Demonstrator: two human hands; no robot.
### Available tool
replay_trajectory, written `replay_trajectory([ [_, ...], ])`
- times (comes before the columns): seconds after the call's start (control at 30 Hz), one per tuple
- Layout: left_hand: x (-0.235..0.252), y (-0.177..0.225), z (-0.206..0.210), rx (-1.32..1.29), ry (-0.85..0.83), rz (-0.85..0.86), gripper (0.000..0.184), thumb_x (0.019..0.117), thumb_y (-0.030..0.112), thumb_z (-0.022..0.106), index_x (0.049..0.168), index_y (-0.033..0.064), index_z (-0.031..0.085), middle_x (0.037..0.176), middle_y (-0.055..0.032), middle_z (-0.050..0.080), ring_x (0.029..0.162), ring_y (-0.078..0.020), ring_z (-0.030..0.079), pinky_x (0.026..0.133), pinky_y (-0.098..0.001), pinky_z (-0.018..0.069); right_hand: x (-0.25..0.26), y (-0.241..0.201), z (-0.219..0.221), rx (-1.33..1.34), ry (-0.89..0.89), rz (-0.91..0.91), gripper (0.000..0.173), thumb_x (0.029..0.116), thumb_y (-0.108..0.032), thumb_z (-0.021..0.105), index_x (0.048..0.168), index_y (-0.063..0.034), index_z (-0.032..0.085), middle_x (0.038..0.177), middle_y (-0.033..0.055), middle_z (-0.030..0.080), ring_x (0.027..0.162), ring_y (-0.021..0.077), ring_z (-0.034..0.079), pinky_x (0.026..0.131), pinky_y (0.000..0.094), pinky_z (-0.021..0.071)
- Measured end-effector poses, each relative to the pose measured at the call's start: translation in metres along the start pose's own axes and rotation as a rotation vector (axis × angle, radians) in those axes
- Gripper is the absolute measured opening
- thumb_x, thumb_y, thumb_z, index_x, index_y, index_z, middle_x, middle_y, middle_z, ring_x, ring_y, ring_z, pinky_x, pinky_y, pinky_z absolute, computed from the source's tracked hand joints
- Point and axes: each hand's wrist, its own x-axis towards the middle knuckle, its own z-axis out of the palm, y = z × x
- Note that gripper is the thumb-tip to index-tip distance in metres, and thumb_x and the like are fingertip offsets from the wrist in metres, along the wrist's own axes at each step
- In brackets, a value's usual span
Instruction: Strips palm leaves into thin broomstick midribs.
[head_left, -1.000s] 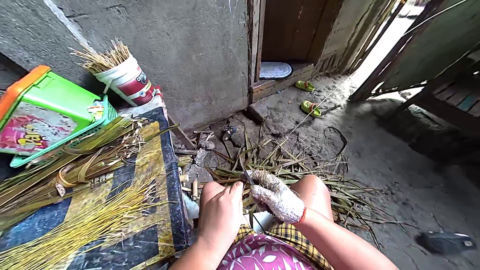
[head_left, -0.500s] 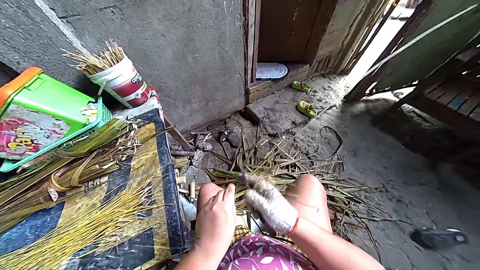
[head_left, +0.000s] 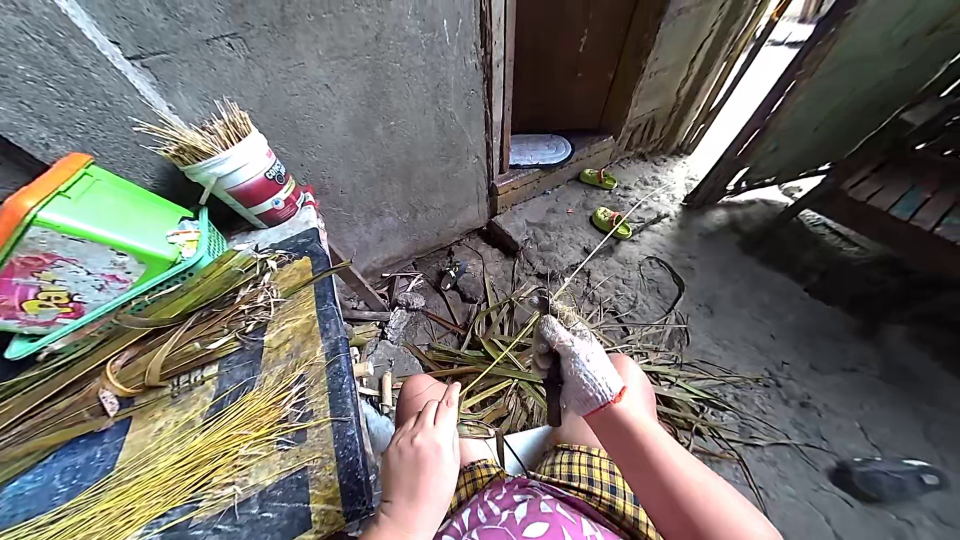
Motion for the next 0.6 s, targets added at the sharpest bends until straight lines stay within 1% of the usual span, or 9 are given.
replay_trajectory([
  [0.03,0.0,0.001,-0.001,-0.021,-0.022,-0.019,0.036,0.0855,0.002,0.059,0.116,0.0074,0.077,0.082,-0.0101,0.074,0.068,-0.0264,0.073,0.057,-0.0408,0.0592,-0.004,0.004,0.001,-0.009,-0.037,-0.02,0.02,0.1056,-0.017,0.044,0.12,-0.0059,0.052,0.064,-0.0002,0.052,0.049,0.011,0.051,0.048,0.0272,0.0489],
  [0.1,0.002,0.002,-0.005,-0.068,-0.061,-0.055,0.036,0.0858,0.002,0.058,0.116,0.009,0.078,0.085,-0.0101,0.076,0.071,-0.0272,0.075,0.058,-0.0435,0.0602,-0.018,0.013,0.005,-0.079,-0.177,-0.031,0.044,0.1,-0.017,0.047,0.142,-0.0049,0.045,0.066,-0.0021,0.051,0.051,0.0097,0.051,0.049,0.0277,0.0483],
  [0.13,0.003,0.003,-0.007,-0.097,-0.076,-0.066,0.037,0.0858,0.002,0.058,0.116,0.0091,0.078,0.087,-0.0103,0.076,0.072,-0.0275,0.075,0.059,-0.0448,0.0605,-0.027,0.019,0.01,-0.132,-0.261,-0.011,0.051,0.0982,-0.017,0.049,0.147,-0.0048,0.042,0.068,-0.0024,0.052,0.052,0.0092,0.051,0.049,0.0276,0.048],
  [0.2,0.004,0.005,-0.008,-0.151,-0.084,-0.071,0.033,0.0886,0.006,0.058,0.114,0.0087,0.078,0.088,-0.0101,0.077,0.073,-0.0268,0.076,0.059,-0.0459,0.061,-0.043,0.033,0.018,-0.241,-0.426,0.047,0.054,0.0961,-0.019,0.053,0.148,-0.0064,0.046,0.075,-0.0014,0.057,0.056,0.0091,0.053,0.051,0.0277,0.049],
  [0.27,0.003,0.005,-0.01,-0.202,-0.108,-0.087,0.026,0.0938,0.011,0.059,0.11,0.0071,0.079,0.091,-0.0107,0.077,0.075,-0.0278,0.077,0.061,-0.0486,0.0616,-0.05,0.045,0.021,-0.262,-0.532,0.092,0.047,0.0971,-0.02,0.056,0.142,-0.0076,0.05,0.079,-0.0014,0.06,0.059,0.0083,0.057,0.054,0.026,0.0509],
  [0.37,-0.001,-0.003,-0.011,-0.206,-0.124,-0.081,0.03,0.1,0.023,0.055,0.11,0.0094,0.079,0.092,-0.0095,0.078,0.077,-0.0276,0.077,0.062,-0.0484,0.0616,-0.043,0.042,0.017,-0.206,-0.465,0.052,0.044,0.0958,-0.019,0.057,0.138,-0.0057,0.053,0.076,-0.0014,0.06,0.057,0.0088,0.056,0.053,0.0272,0.0506],
  [0.43,-0.005,-0.011,-0.015,-0.18,-0.122,-0.07,0.03,0.0992,0.021,0.054,0.111,0.0102,0.079,0.092,-0.0095,0.078,0.076,-0.0279,0.077,0.061,-0.0487,0.0611,-0.03,0.028,0.01,-0.122,-0.329,0.015,0.044,0.0958,-0.019,0.054,0.138,-0.0059,0.05,0.069,-0.003,0.054,0.052,0.0087,0.052,0.05,0.0277,0.0484],
  [0.5,-0.01,-0.02,-0.016,-0.146,-0.102,-0.046,0.028,0.0981,0.019,0.054,0.108,0.0105,0.079,0.089,-0.0095,0.077,0.074,-0.0275,0.076,0.058,-0.047,0.0603,-0.017,0.015,0.001,-0.056,-0.184,-0.018,0.039,0.0981,-0.017,0.051,0.136,-0.0064,0.049,0.066,-0.0027,0.053,0.051,0.0093,0.052,0.049,0.0272,0.0481],
  [0.6,-0.013,-0.025,-0.014,-0.09,-0.086,-0.03,0.03,0.0992,0.022,0.052,0.109,0.0111,0.079,0.087,-0.0095,0.077,0.073,-0.0278,0.076,0.058,-0.0457,0.0599,-0.015,0.01,-0.003,-0.048,-0.112,-0.018,0.036,0.1004,-0.014,0.051,0.135,-0.0059,0.049,0.068,0.0,0.054,0.053,0.0109,0.054,0.051,0.0271,0.0504],
])
